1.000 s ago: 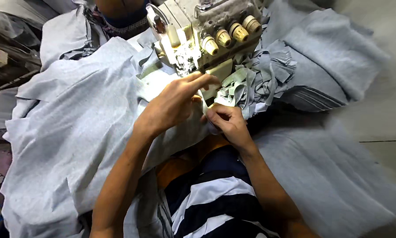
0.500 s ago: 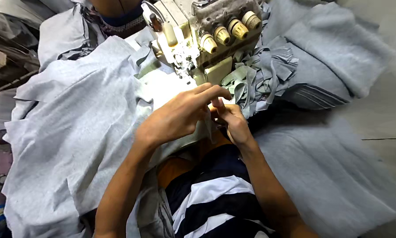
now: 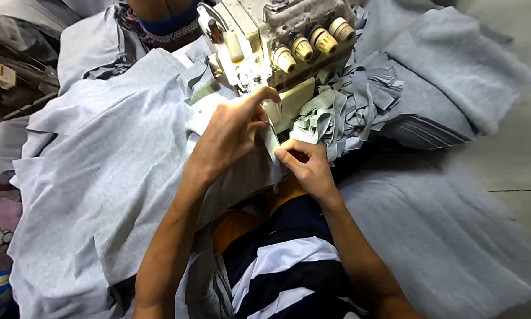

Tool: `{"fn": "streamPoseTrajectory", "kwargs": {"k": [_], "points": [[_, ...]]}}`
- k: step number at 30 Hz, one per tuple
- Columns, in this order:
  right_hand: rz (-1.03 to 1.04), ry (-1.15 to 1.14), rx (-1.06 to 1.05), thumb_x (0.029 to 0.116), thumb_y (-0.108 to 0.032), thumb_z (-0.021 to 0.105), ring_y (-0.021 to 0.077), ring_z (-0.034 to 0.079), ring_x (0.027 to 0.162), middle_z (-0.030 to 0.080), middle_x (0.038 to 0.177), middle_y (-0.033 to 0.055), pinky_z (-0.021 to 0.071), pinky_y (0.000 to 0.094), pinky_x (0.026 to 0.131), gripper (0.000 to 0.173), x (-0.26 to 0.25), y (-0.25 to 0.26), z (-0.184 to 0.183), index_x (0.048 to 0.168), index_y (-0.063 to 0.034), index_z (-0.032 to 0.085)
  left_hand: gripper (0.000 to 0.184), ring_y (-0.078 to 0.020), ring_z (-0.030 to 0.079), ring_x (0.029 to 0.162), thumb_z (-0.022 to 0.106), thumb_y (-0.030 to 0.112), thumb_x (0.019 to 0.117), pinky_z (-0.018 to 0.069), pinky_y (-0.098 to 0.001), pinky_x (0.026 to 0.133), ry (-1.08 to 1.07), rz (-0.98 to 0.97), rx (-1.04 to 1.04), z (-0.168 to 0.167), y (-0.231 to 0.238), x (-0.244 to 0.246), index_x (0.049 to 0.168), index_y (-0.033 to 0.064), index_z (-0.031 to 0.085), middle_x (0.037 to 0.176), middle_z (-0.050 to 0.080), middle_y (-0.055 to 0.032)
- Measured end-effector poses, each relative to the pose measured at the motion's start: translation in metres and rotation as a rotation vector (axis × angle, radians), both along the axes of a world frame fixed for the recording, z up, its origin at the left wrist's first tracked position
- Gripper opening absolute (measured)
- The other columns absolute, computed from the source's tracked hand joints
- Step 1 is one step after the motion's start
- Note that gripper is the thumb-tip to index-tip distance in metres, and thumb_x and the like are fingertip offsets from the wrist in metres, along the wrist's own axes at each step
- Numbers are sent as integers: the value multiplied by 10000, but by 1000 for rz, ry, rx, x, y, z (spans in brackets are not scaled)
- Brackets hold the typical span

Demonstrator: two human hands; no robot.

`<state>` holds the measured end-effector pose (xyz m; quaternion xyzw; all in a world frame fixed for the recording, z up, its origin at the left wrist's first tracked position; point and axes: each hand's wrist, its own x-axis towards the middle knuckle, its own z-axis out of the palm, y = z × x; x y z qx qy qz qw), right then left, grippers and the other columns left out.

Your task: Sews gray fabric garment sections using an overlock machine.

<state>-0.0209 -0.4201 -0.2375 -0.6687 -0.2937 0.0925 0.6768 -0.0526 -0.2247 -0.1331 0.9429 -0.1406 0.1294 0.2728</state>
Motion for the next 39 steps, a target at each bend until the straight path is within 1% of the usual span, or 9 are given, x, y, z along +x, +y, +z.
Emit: {"fn": "streamPoseTrajectory", "kwargs": {"k": [7, 10, 13, 16, 18, 22, 27, 35, 39], "points": [[-140, -43, -85, 993, -205, 676, 38, 661, 730, 713, 854, -15, 567, 216, 648, 143, -8, 2, -3, 972, -85, 751, 331, -144, 744, 885, 678, 59, 940, 609, -320, 826, -167, 301, 5, -7, 3, 7, 1268, 56, 632, 1018, 758, -73], [-192, -59, -84, 998, -207, 668, 33, 664, 735, 711, 847, -22, 572, 218, 656, 145, -11, 4, -3, 962, -89, 745, 284, -185, 742, 928, 658, 54, 950, 603, -354, 849, -204, 371, 39, -12, -2, 9, 1235, 46, 654, 1044, 753, -92], [-247, -83, -94, 999, -228, 669, 23, 645, 699, 701, 816, -33, 550, 206, 618, 158, -14, 7, -4, 952, -97, 745, 212, -201, 724, 961, 632, 64, 974, 577, -347, 874, -300, 410, 82, -21, -2, 12, 1177, 25, 680, 1054, 749, -102], [-274, -91, -115, 995, -239, 676, 18, 648, 702, 700, 815, -36, 553, 199, 625, 157, -15, 9, -7, 962, -100, 742, 194, -286, 636, 1043, 619, 137, 1002, 506, -377, 912, -381, 487, 235, -28, -6, 5, 1153, 60, 714, 1073, 689, -136], [-276, -83, -117, 994, -228, 674, 19, 652, 713, 704, 820, -33, 556, 202, 641, 150, -15, 9, -8, 961, -98, 740, 222, -333, 581, 1080, 598, 197, 1025, 472, -436, 898, -369, 451, 333, -28, -10, -12, 1180, 77, 702, 1122, 626, -155], [-277, -69, -109, 981, -198, 683, 21, 663, 715, 710, 821, -26, 572, 203, 654, 121, -14, 9, -10, 957, -91, 735, 226, -276, 628, 1097, 599, 177, 1028, 480, -419, 917, -304, 349, 267, -43, -17, -33, 1180, 90, 740, 1222, 701, -95], [-277, -62, -113, 949, -176, 681, 22, 650, 696, 691, 794, -31, 558, 202, 629, 89, -16, 10, -7, 920, -101, 720, 368, -253, 601, 1194, 532, 160, 1050, 443, -411, 985, -227, 288, 306, -58, -12, -45, 1400, 128, 641, 1394, 640, -63], [-241, -19, -102, 885, -121, 684, 35, 624, 671, 654, 758, -40, 523, 209, 583, 95, -12, 8, -1, 804, -127, 636, 361, -285, 588, 1212, 511, 171, 1060, 441, -431, 1005, -184, 290, 340, -52, -14, -41, 1391, 107, 642, 1407, 627, -76], [-227, 7, -103, 851, -95, 698, 44, 646, 726, 684, 816, -32, 529, 215, 602, 122, -10, 8, -1, 787, -139, 603, 368, -297, 574, 1200, 520, 179, 1053, 440, -441, 975, -179, 336, 306, -56, -21, -43, 1394, 107, 640, 1396, 621, -92]]}}
